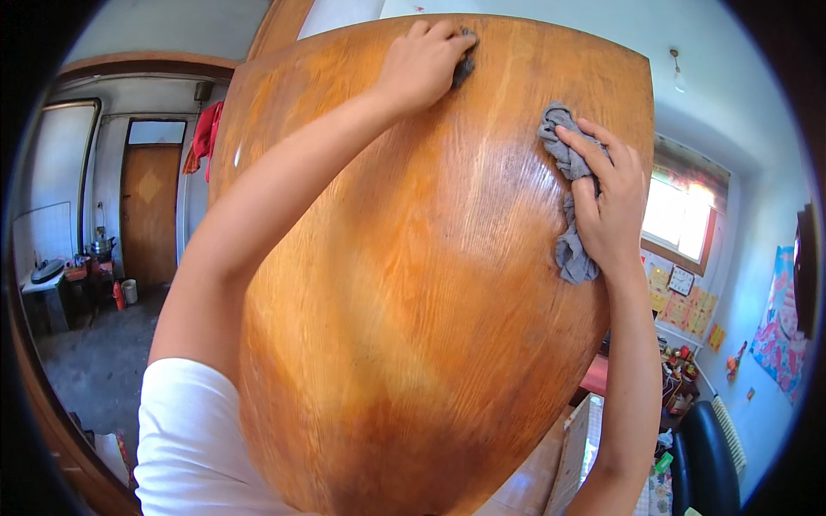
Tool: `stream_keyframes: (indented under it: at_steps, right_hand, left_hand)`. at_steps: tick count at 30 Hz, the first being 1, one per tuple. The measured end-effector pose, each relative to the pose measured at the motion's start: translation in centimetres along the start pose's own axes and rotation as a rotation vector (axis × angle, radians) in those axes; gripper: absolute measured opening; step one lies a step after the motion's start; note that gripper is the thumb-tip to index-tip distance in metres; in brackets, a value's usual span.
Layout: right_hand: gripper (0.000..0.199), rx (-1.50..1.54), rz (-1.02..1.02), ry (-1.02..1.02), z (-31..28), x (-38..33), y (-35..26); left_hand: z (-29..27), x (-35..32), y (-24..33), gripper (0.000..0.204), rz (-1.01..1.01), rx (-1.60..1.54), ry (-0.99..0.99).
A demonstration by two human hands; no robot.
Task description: The person scrubs a large wooden table surface with a steel wool pad in the left hand and wipes with a gray cloth in the right hand. They repeatedly scrub and wipe different areas of the tabletop, occasionally switching hands or adjusting grip, while standing in a living room.
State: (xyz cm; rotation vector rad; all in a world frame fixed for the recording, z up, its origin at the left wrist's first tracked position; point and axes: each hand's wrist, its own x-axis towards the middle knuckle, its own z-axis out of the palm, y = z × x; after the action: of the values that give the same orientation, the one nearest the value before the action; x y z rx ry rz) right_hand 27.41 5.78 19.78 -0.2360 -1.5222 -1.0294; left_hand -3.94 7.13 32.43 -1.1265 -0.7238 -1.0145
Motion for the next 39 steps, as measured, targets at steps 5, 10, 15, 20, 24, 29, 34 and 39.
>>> stream_keyframes:
  at_steps: [5, 10, 15, 20, 24, 29, 34, 39]
  right_hand:
    - [0.051, 0.040, -0.018, 0.025, 1.1, 0.4, -0.6]
    - [0.051, -0.006, -0.010, 0.014, 0.0, -0.1, 0.2]
    - [0.051, 0.076, -0.013, 0.058, 1.6, 0.7, -0.8]
    - [0.050, 0.010, -0.028, 0.055, 0.5, -0.2, 0.0]
    - [0.050, 0.038, -0.018, 0.056, 0.8, 0.0, -0.3]
    - [0.049, 0.092, -0.033, 0.084, 1.4, 0.4, -0.6]
    - [0.049, 0.021, 0.007, 0.042, 0.1, -0.9, 0.2]
    - [0.050, 0.105, -0.034, 0.074, 1.5, 0.3, -1.6]
  left_hand:
    - [-2.1, 2.1, -1.3, 0.024, -0.058, -0.081, -0.019]
    - [0.1, -0.1, 0.6, 0.041, -0.006, -0.007, -0.032]
    - [-3.0, 4.1, -0.6, 0.025, -0.167, -0.026, -0.076]
    - [-2.5, -0.7, 1.6, 0.025, 0.002, -0.217, -0.076]
    - [-1.4, 2.6, 0.1, 0.025, -0.108, -0.168, -0.076]
    - [-3.5, 2.7, 0.3, 0.025, -0.160, -0.098, -0.139]
    - [-0.3, 0.2, 2.9, 0.039, 0.006, -0.102, -0.092]
    - [-0.5, 4.0, -3.3, 0.038, -0.050, 0.029, -0.021]
